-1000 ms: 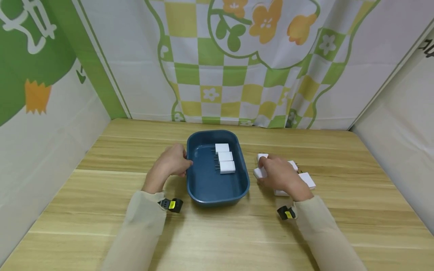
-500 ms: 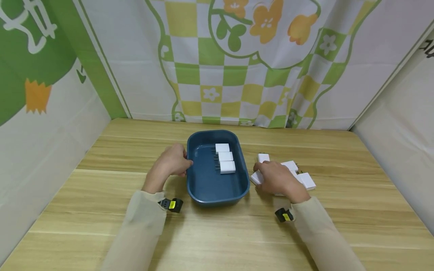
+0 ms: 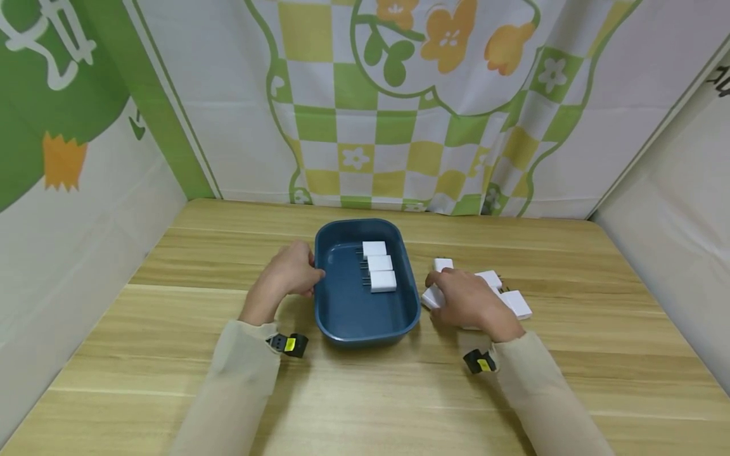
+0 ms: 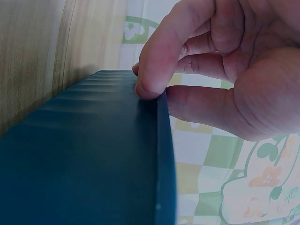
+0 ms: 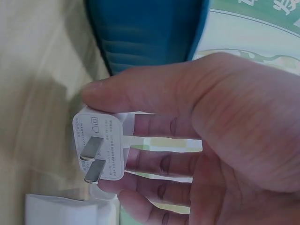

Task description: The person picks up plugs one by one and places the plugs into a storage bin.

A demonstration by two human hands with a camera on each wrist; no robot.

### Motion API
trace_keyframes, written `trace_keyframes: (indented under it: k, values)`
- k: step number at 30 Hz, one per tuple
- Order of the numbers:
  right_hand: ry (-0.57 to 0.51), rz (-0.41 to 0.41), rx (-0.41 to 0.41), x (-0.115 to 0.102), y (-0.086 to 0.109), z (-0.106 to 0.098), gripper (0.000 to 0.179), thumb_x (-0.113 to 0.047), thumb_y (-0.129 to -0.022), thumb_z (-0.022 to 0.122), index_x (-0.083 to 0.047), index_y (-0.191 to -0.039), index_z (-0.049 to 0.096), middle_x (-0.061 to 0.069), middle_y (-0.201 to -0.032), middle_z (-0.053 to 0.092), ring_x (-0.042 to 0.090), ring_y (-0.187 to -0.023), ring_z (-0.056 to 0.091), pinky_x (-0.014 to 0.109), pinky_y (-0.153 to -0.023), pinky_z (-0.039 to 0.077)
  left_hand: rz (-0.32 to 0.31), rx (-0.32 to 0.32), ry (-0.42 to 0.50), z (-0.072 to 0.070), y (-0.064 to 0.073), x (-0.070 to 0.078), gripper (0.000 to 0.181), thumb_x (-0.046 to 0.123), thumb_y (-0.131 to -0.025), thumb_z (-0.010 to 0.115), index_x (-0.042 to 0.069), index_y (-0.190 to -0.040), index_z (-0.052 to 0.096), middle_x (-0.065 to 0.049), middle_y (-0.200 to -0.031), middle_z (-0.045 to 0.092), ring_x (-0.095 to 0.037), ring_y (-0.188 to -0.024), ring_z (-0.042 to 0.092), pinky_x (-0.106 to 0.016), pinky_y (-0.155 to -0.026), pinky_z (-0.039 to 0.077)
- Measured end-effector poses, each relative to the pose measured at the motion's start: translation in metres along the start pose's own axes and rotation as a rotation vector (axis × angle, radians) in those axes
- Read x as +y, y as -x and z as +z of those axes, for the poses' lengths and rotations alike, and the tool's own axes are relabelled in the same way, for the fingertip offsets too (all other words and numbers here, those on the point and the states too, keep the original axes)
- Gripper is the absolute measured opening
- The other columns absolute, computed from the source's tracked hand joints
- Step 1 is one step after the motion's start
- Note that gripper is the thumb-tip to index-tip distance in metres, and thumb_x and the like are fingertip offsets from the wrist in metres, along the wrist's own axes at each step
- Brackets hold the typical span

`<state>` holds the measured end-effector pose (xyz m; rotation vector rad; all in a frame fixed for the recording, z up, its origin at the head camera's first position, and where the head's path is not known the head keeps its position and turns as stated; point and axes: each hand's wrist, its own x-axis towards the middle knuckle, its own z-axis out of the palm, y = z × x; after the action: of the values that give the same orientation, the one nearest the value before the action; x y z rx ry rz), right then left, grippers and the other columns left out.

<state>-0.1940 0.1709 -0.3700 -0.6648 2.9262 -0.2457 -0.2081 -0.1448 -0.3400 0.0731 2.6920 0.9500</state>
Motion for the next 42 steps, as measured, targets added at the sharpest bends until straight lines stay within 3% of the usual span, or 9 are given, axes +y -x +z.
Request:
trace_keyframes:
  k: [17, 42]
  values:
    - [-0.073, -0.032, 0.072, 0.002, 0.015, -0.026, 0.043, -0.013, -0.085, 0.079, -0.009, -0.125, 0.064, 0.011, -0.112, 0.066, 0.025, -0.087, 0.06, 0.044, -0.072, 0.05, -0.009, -0.008, -0.007, 0.0, 0.0, 0.001, 0.02, 0.01, -0.098, 0.063, 0.0, -0.081, 0.059, -0.009, -0.061, 0.063, -0.026, -0.063, 0.069, -0.028, -0.055, 0.048]
    - [-0.124, -0.093, 0.168, -0.004, 0.024, -0.036, 0.05, -0.008, -0.087, 0.078, -0.005, -0.133, 0.057, 0.016, -0.117, 0.065, 0.029, -0.094, 0.062, 0.05, -0.079, 0.051, -0.03, -0.012, -0.006, 0.0, 0.0, 0.002, 0.02, 0.011, -0.099, 0.062, 0.0, -0.082, 0.059, -0.009, -0.061, 0.063, -0.027, -0.064, 0.07, -0.028, -0.055, 0.047]
